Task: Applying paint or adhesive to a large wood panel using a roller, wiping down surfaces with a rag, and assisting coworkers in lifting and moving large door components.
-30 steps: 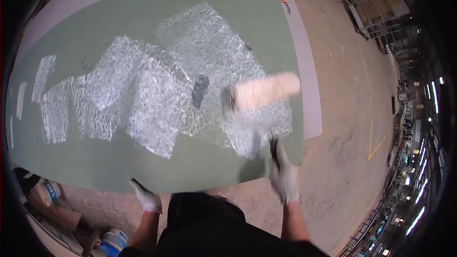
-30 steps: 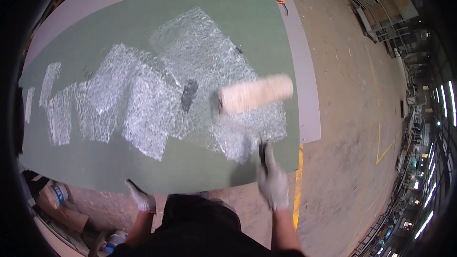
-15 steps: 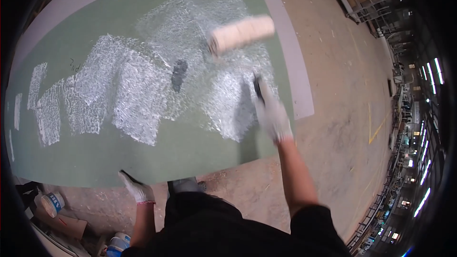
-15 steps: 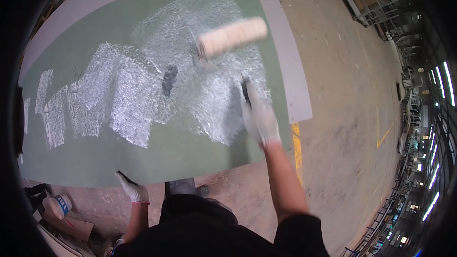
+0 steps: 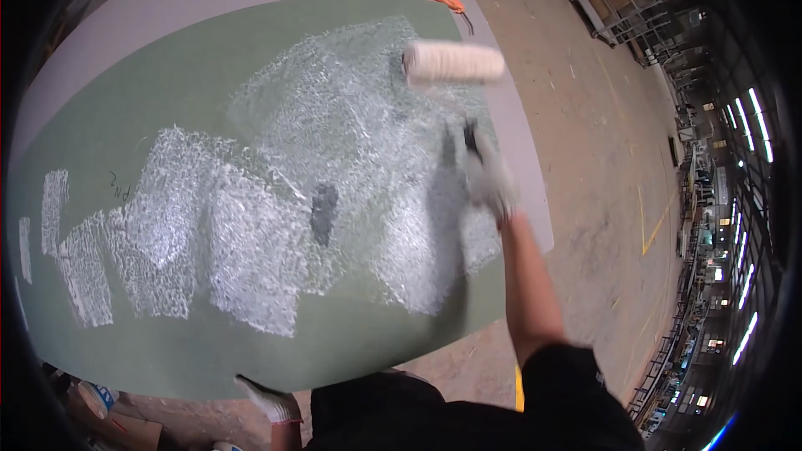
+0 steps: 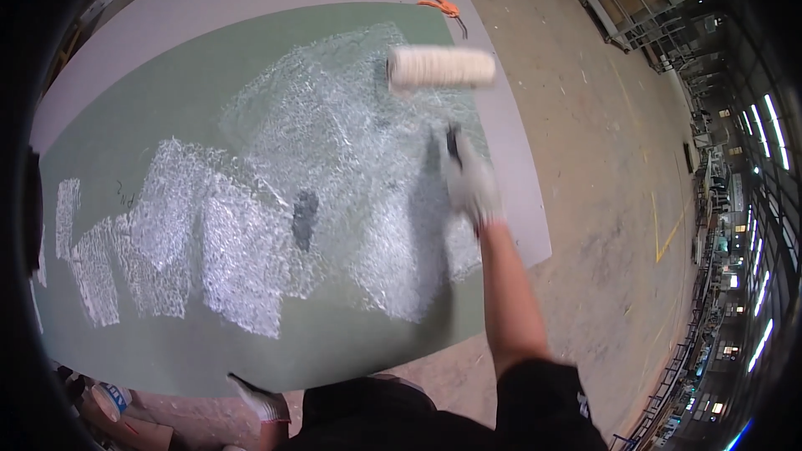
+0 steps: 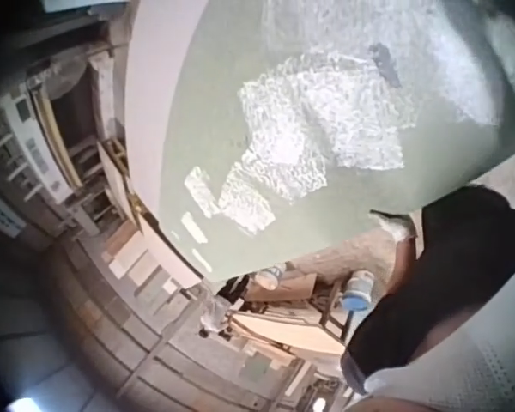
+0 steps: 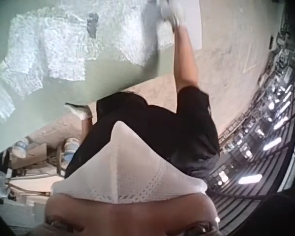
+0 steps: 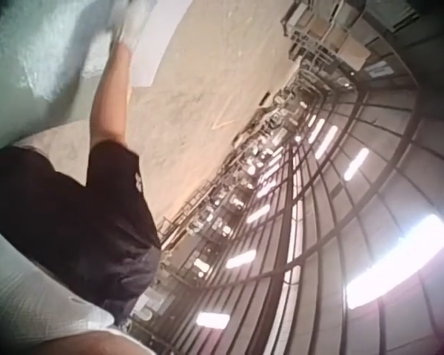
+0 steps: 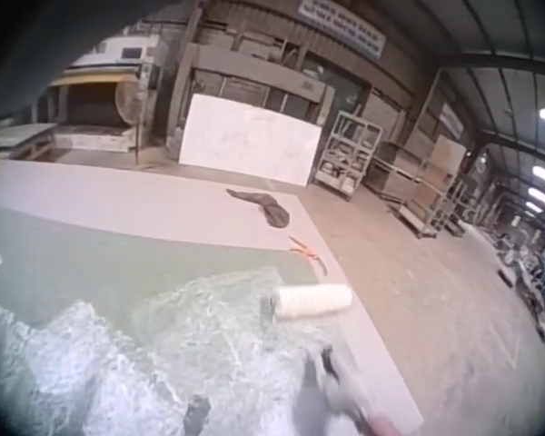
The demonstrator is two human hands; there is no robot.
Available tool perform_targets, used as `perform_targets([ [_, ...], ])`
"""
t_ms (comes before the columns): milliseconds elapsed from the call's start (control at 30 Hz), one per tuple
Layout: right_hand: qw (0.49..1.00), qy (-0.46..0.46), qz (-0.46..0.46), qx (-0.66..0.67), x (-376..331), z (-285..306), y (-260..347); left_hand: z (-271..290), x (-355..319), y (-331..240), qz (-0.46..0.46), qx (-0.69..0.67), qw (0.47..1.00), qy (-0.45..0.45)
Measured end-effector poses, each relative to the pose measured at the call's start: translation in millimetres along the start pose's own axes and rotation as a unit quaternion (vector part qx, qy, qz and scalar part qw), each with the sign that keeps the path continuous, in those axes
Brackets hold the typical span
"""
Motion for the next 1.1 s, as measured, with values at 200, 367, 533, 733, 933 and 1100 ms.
perform_targets([
  [200,0.99,0.087,-0.108,-0.036,189,-63,37,-7,4,-3,-0.017,0.035,0.999,-0.003],
  [367,0.989,0.07,-0.081,-0.1,119,-46,44,-15,2,-8,-0.016,-0.004,0.999,-0.027],
  [533,0.992,0.094,-0.077,-0.025,-127,13,52,3,3,-16,-0.01,0.002,1.0,-0.024],
  [733,0.964,0.149,-0.221,-0.013,-155,48,53,15,2,-9,-0.006,0.013,1.0,-0.023],
  [933,0.988,0.079,-0.048,0.12,84,1,22,-11,3,-8,-0.008,0.033,0.999,0.0],
  [1100,0.984,0.115,-0.139,-0.009,106,-29,59,-22,1,-13,-0.058,0.018,0.998,0.007],
])
Point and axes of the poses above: each hand's wrist, its own x-axis towards the middle knuckle, its own z-axis out of the back of the hand, y = z × x, the point moved 10 cm from there along x, towards the middle knuckle, and after that the axes turned 4 degrees about x, right-handed, at the moved point
